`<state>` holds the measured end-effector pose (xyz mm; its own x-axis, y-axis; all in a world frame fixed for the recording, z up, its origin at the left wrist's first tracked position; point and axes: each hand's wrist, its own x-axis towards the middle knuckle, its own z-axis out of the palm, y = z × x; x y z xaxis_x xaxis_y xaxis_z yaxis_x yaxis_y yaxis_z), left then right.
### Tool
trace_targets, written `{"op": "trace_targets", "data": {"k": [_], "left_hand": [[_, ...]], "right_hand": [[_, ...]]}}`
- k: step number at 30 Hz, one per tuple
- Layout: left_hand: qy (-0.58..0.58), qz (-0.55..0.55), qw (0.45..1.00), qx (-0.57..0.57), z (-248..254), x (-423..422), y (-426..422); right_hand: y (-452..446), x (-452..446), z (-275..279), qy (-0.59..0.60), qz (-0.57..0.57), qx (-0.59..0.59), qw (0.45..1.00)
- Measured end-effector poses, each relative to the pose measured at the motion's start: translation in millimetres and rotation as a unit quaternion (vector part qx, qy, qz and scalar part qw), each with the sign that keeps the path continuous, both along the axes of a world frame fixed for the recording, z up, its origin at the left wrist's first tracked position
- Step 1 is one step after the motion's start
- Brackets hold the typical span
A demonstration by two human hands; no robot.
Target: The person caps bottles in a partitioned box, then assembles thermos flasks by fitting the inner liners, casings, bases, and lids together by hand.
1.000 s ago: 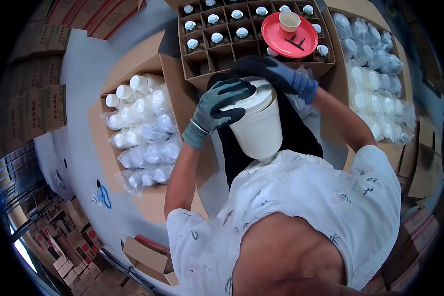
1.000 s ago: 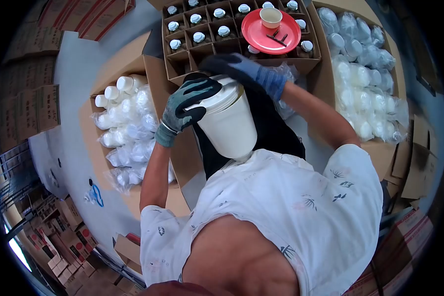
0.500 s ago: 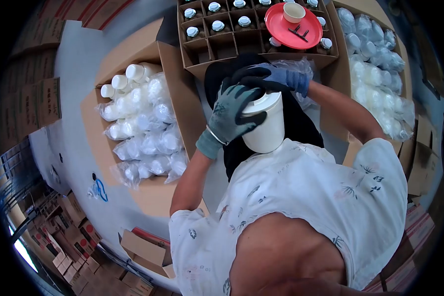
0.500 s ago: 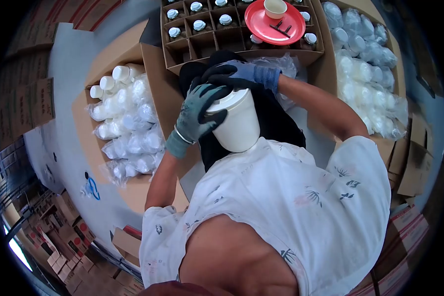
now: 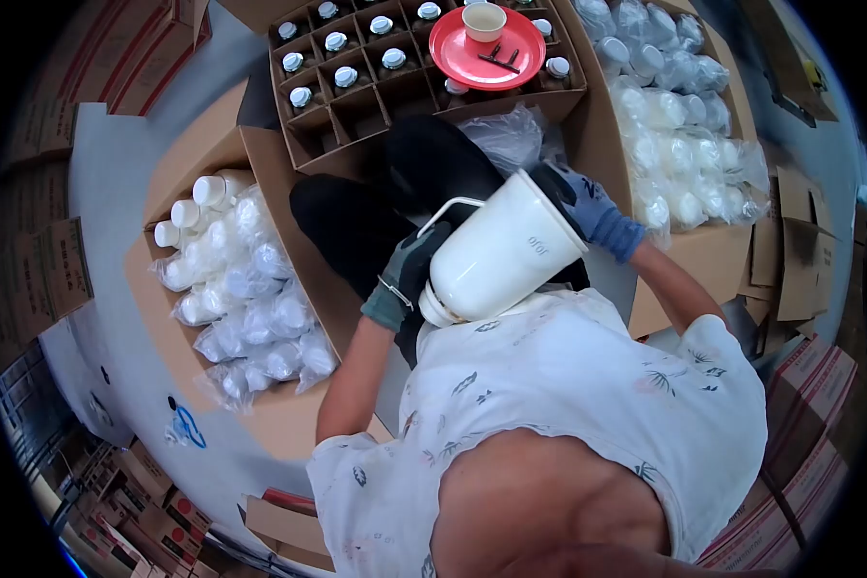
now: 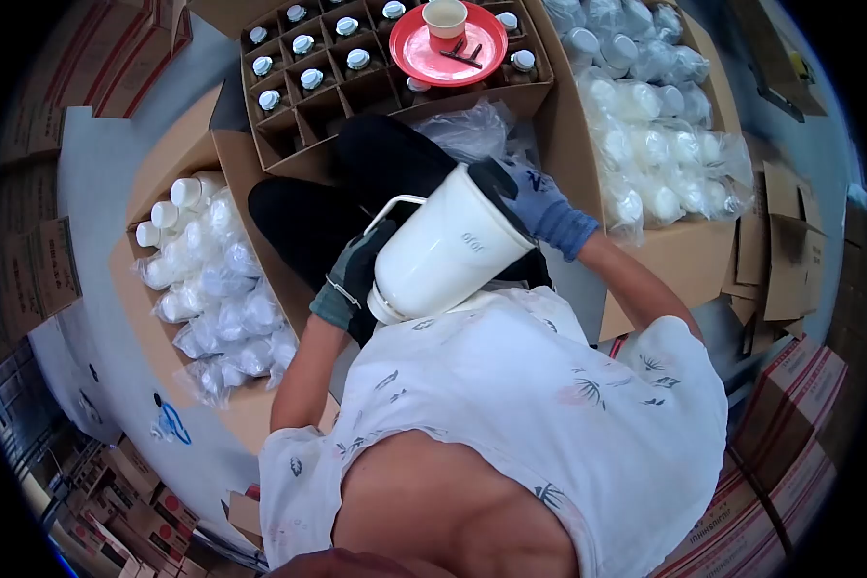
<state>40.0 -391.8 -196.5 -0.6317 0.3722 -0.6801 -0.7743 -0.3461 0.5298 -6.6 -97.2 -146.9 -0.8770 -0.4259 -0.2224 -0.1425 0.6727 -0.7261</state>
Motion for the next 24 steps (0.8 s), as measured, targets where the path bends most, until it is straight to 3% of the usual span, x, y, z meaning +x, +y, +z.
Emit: {"op": "trace_targets", "data": {"k": [2, 4, 5, 6, 7, 8, 9, 10, 11, 12, 13, 14, 16, 17, 18, 19, 20, 21, 23, 24], "left_hand": [[-0.074, 0.027, 0.994, 0.069, -20, 4, -4], [0.233, -0.081, 0.966, -0.082, -11, 1, -10], [0.379, -0.136, 0.902, -0.157, -6, -4, -15], [0.458, -0.133, 0.852, -0.217, 23, -11, -9], [0.529, -0.122, 0.789, -0.288, 52, -19, -4], [0.585, -0.100, 0.719, -0.361, 81, -26, 1], [0.678, -0.113, 0.564, -0.457, 99, -33, 10], [0.690, -0.148, 0.540, -0.458, 111, -36, 13], [0.704, -0.175, 0.512, -0.461, 118, -42, 15], [0.685, -0.096, 0.585, -0.423, 110, -47, 4], [0.588, 0.009, 0.744, -0.317, 102, -52, 1], [0.495, 0.001, 0.813, -0.306, 85, -51, -15], [0.526, -0.062, 0.760, -0.377, 66, -56, -26], [0.575, -0.040, 0.698, -0.425, 69, -56, -23], [0.640, -0.017, 0.632, -0.437, 86, -59, -11], [0.694, 0.005, 0.566, -0.445, 112, -58, 4], [0.736, -0.103, 0.441, -0.503, 132, -58, 18], [0.745, -0.121, 0.419, -0.505, 131, -62, 21], [0.689, -0.018, 0.574, -0.442, 103, -75, 4], [0.649, -0.040, 0.623, -0.436, 93, -74, -4]], "right_hand": [[-24, -9, 12, 0.214, 0.019, -0.073, 0.974], [-41, -9, 42, 0.149, 0.101, -0.195, 0.964], [-46, -17, 68, 0.163, 0.173, -0.234, 0.943], [-36, -17, 46, 0.147, 0.144, -0.263, 0.943], [-28, -18, 10, -0.106, 0.035, -0.383, 0.917], [-21, -19, -26, -0.305, -0.145, -0.507, 0.793], [-11, -26, -42, -0.542, -0.236, -0.546, 0.594], [-27, -29, -17, -0.533, -0.352, -0.499, 0.586], [-31, -28, -15, -0.434, -0.332, -0.505, 0.668], [-33, -24, -16, -0.332, -0.304, -0.500, 0.740], [-33, -19, -18, -0.233, -0.274, -0.487, 0.796], [-19, -30, -9, -0.017, -0.098, -0.338, 0.936], [-26, -32, 31, 0.110, 0.008, -0.372, 0.921], [-31, -34, 42, 0.176, 0.058, -0.384, 0.904], [-37, -33, 14, 0.049, -0.042, -0.487, 0.871], [-46, -25, 17, -0.005, -0.131, -0.502, 0.855], [-37, -27, -4, 0.014, -0.073, -0.407, 0.910], [-37, -36, -11, -0.101, -0.101, -0.445, 0.884], [-36, -52, -26, -0.314, -0.200, -0.506, 0.778], [-33, -52, -17, -0.179, -0.153, -0.462, 0.855]]}}
